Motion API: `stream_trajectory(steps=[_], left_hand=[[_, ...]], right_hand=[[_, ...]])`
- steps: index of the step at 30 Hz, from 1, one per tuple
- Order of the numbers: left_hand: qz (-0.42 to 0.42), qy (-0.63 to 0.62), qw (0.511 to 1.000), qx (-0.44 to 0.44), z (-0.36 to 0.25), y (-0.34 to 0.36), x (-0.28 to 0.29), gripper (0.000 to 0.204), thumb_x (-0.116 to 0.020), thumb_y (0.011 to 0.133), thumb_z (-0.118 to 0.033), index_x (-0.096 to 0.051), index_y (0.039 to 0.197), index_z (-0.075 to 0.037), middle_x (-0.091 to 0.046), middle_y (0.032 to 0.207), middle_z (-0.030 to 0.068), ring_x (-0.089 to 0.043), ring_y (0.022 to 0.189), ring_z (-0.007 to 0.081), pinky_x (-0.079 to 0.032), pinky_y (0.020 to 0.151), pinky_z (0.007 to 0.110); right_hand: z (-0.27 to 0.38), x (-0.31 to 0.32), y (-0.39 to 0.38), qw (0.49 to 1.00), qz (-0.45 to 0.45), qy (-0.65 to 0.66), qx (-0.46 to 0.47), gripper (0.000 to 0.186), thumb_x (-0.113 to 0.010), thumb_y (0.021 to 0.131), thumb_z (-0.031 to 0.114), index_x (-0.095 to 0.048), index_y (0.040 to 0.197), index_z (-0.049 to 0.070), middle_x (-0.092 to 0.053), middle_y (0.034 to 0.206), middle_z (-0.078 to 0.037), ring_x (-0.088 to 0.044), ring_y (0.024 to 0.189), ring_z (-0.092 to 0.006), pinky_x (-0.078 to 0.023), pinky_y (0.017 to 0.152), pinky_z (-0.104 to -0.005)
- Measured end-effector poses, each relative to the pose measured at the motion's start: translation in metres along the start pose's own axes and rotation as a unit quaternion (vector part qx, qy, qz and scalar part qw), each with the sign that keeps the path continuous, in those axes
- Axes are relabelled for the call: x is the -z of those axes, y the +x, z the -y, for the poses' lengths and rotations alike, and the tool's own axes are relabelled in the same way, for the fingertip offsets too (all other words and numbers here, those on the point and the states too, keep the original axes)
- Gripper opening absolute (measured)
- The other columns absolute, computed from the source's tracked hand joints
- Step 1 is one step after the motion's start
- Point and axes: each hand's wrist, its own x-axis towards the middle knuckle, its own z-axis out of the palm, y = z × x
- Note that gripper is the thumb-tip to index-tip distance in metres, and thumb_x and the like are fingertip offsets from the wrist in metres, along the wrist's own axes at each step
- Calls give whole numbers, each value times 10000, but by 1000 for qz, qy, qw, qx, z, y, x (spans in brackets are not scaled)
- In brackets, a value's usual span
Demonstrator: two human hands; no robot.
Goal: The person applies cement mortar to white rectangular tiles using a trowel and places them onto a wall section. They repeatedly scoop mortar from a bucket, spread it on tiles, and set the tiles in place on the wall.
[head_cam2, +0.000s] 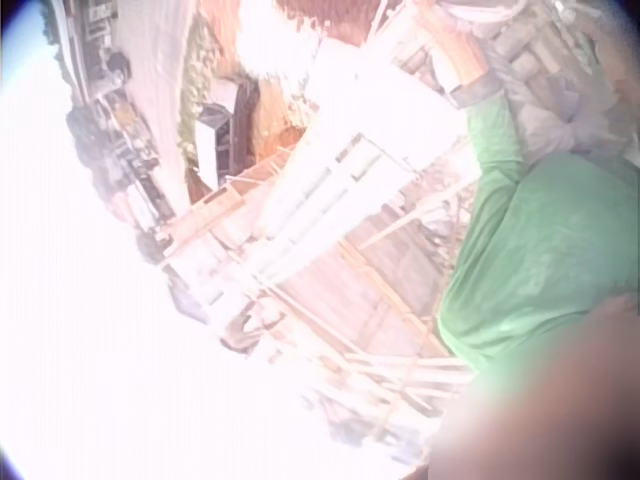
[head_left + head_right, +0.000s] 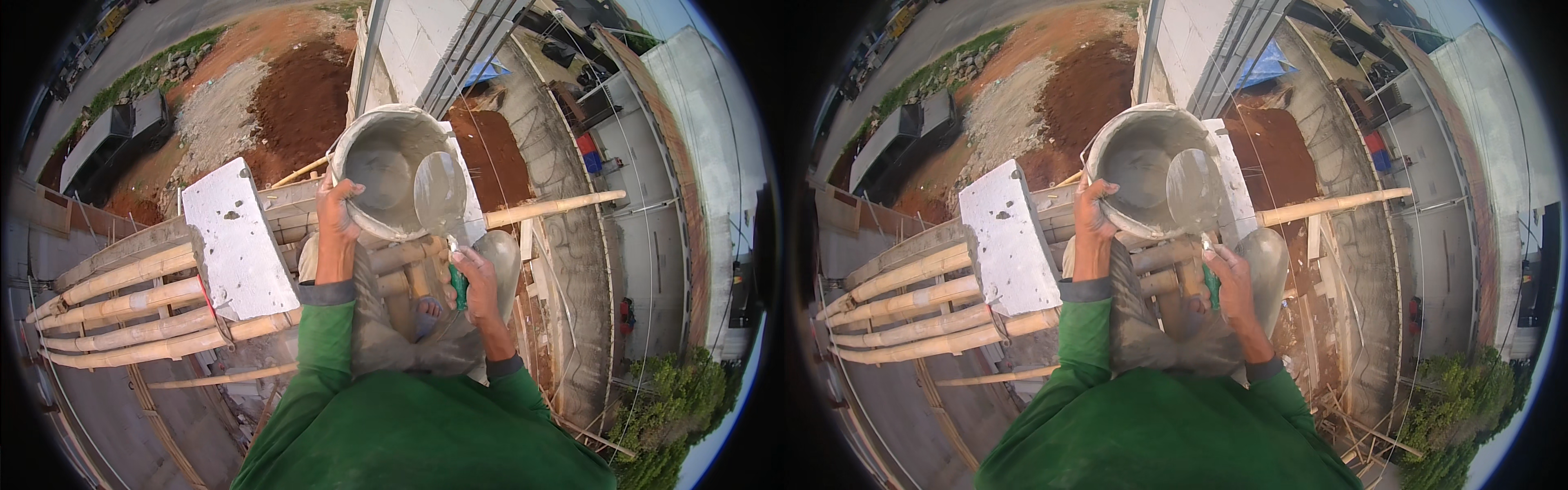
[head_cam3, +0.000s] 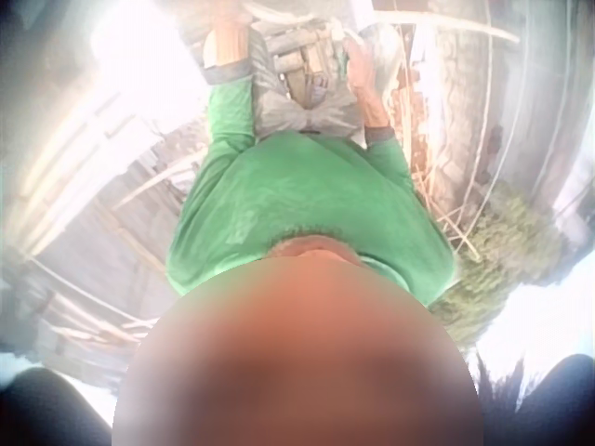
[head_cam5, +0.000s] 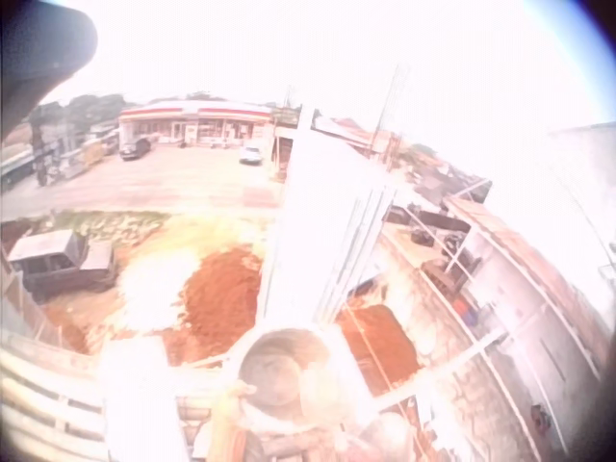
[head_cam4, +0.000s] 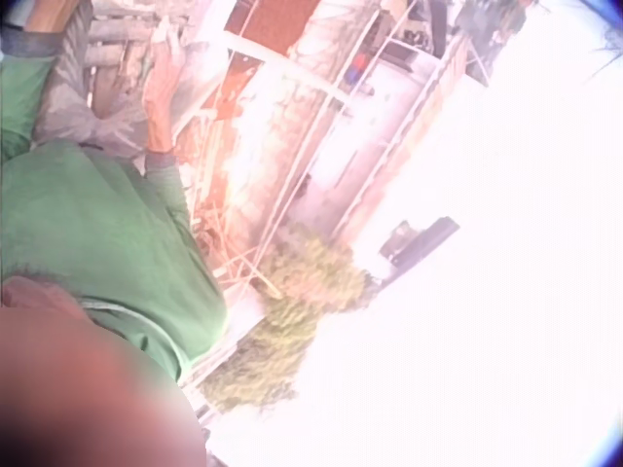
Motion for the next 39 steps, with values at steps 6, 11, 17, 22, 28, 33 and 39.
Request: stream_trajectory(steps=[6, 11, 17, 22, 28, 33, 39], left_hand=[[27, 19, 999, -13, -3, -4, -1, 620, -563, 757, 87, -568, 1375, 35, -712, 1091, 133, -717, 867, 206, -625, 844, 371], [33, 48, 998, -30, -3, -2, -3, 630, -579, 762, 70, -566, 1392, 41, -712, 1143, 130, -719, 921, 198, -614, 863, 348], [63, 170, 983, -21, -4, -3, -8, 861, -585, 681, 54, -483, 1536, 54, -617, 1433, 112, -635, 1187, 171, -515, 998, 289], [135, 228, 964, -8, -4, -7, -18, 908, -608, 621, 33, -486, 1519, 88, -473, 1602, 143, -543, 1370, 201, -424, 1135, 313], [181, 254, 950, 3, -6, -10, -28, 904, -632, 613, 8, -501, 1503, 100, -446, 1626, 153, -514, 1420, 230, -372, 1196, 358], [182, 258, 949, 10, -1, -17, -35, 896, -686, 658, -56, -479, 1516, 99, -560, 1511, 145, -570, 1346, 227, -414, 1157, 336], [153, 294, 943, 18, 1, -16, -33, 844, -798, 862, -237, -433, 1562, 62, -598, 1404, 53, -602, 1076, 120, -470, 962, 273]], right_hand=[[-12, 11, -15, 980, 39, 57, -186, 338, -653, 1022, 310, -644, 1152, -3, -582, 742, -32, -493, 492, -95, -365, 387, -265], [-6, 38, -63, 961, 6, -8, -276, 364, -640, 1036, 297, -666, 1152, -47, -583, 708, -35, -494, 459, -107, -368, 381, -271], [32, 37, -43, 923, -44, -380, -43, 383, -600, 1036, 290, -667, 1202, -48, -632, 712, -87, -585, 524, -173, -465, 509, -323], [24, 53, 20, 824, -21, -566, 8, 348, -548, 1037, 250, -663, 1140, -62, -681, 776, -193, -688, 791, -355, -530, 765, -443], [20, 44, 47, 842, 189, -505, -21, 334, -576, 1030, 317, -646, 981, -6, -623, 745, -79, -635, 614, -218, -489, 537, -362], [37, 4, 56, 930, 193, -249, -190, 342, -596, 1023, 331, -636, 983, -7, -564, 740, -29, -521, 529, -106, -384, 408, -294], [40, -24, 51, 966, 173, -99, -166, 366, -596, 1030, 305, -622, 1062, -59, -531, 742, -41, -495, 546, -121, -411, 422, -306]])
